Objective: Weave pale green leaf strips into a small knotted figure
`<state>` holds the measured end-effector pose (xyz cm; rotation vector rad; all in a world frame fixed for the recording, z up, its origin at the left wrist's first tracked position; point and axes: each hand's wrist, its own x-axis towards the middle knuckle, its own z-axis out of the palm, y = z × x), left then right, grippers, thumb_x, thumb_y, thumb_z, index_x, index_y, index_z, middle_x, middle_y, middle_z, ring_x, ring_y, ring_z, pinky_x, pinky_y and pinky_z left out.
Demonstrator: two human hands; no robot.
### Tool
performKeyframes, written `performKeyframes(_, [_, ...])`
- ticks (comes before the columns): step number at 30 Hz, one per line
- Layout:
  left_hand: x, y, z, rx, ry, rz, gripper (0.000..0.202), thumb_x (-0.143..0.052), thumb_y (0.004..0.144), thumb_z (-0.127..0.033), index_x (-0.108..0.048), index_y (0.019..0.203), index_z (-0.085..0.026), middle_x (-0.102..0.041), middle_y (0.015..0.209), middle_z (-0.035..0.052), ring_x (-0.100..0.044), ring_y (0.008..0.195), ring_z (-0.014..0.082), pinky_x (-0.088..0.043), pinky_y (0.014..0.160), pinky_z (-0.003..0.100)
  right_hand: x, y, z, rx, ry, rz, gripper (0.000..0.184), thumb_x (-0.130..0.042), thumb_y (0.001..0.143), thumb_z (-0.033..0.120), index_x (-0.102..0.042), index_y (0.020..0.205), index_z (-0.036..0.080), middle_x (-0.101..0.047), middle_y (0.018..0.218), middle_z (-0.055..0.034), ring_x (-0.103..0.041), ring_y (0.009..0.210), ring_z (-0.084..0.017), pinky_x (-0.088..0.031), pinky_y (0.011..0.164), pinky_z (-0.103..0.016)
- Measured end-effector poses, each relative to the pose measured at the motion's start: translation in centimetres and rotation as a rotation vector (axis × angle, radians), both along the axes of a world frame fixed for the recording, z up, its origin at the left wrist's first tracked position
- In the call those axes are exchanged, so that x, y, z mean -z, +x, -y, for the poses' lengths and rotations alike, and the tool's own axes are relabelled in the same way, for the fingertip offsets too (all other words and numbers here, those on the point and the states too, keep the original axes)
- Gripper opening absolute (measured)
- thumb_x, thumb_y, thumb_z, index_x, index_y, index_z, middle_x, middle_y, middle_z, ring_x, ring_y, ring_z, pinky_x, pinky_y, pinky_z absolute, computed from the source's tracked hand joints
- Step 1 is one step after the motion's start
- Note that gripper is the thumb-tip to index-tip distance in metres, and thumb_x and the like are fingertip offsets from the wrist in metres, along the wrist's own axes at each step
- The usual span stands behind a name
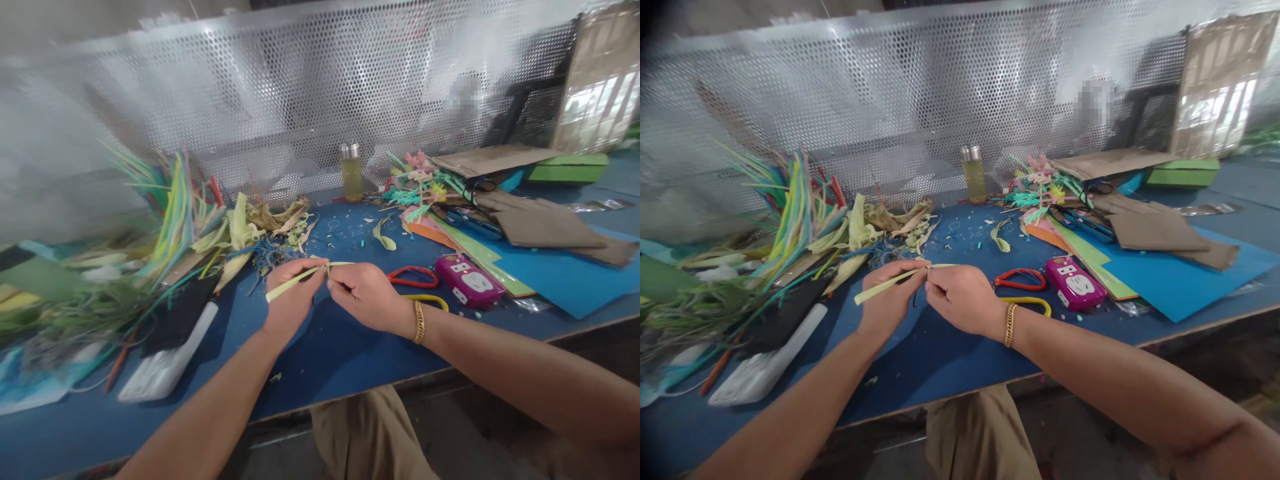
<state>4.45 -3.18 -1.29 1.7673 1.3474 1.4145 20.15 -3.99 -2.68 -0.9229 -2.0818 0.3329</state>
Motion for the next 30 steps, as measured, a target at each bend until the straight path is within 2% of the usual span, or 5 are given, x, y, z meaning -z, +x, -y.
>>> performKeyframes(7, [0.5, -0.7, -0.9, 0.088, -0.011, -0.016, 0.012, -0.071, 0.074, -0.027, -0.076, 0.084, -0.021, -0.076, 0.085, 0.0036, -0.068, 0.082, 0.0207, -0.052, 0.076, 0.031, -0.4, 0.3, 0.3, 0.011, 0.055, 0.055, 0.031, -0.047, 0.089, 0.019, -0.036, 0.06, 0.02, -0.04, 0.058, 0.004, -0.033, 0.056, -0.01, -0.025, 0.059, -0.026])
performKeyframes(12, [1.3, -1.1, -1.8, 0.177, -0.032, 0.075, 0.021, -0.074, 0.075, -0.034, -0.073, 0.092, -0.021, -0.074, 0.089, 0.0045, -0.065, 0.077, 0.0178, -0.05, 0.068, 0.028, -1.5, 1.8, -0.2, 0.238, 0.179, 0.024, 0.029, -0.049, 0.094, 0.039, -0.051, 0.073, 0.02, -0.056, 0.07, -0.0022, -0.047, 0.068, -0.015, -0.03, 0.067, -0.029])
performKeyframes(14, [1.5, -1.1, -1.9, 0.201, -0.029, 0.105, 0.021, -0.075, 0.074, -0.034, -0.073, 0.09, -0.021, -0.073, 0.091, 0.0044, -0.065, 0.08, 0.0179, -0.05, 0.072, 0.028, -1.4, 2.1, -0.6, 0.25, 0.198, 0.049, 0.023, -0.053, 0.092, 0.04, -0.057, 0.084, 0.019, -0.063, 0.082, -0.0055, -0.052, 0.078, -0.018, -0.033, 0.074, -0.031])
performKeyframes(18, [1.6, -1.1, -1.8, 0.263, -0.048, 0.178, 0.022, -0.076, 0.072, -0.035, -0.072, 0.088, -0.02, -0.073, 0.09, 0.0041, -0.065, 0.083, 0.019, -0.051, 0.078, 0.031, -0.8, 1.9, -1.2, 0.149, 0.123, 0.118, 0.016, -0.052, 0.094, 0.032, -0.061, 0.093, 0.019, -0.066, 0.086, -0.0053, -0.054, 0.081, -0.019, -0.033, 0.074, -0.031])
performKeyframes(30, [1.5, -0.9, -2.0, 0.277, -0.055, 0.154, 0.023, -0.078, 0.069, -0.032, -0.072, 0.087, -0.019, -0.073, 0.086, 0.0046, -0.065, 0.077, 0.0188, -0.052, 0.071, 0.031, -0.5, 1.3, -0.7, 0.107, 0.003, 0.05, 0.008, -0.049, 0.091, 0.015, -0.051, 0.084, 0.019, -0.059, 0.081, -0.0021, -0.051, 0.073, -0.014, -0.034, 0.067, -0.026])
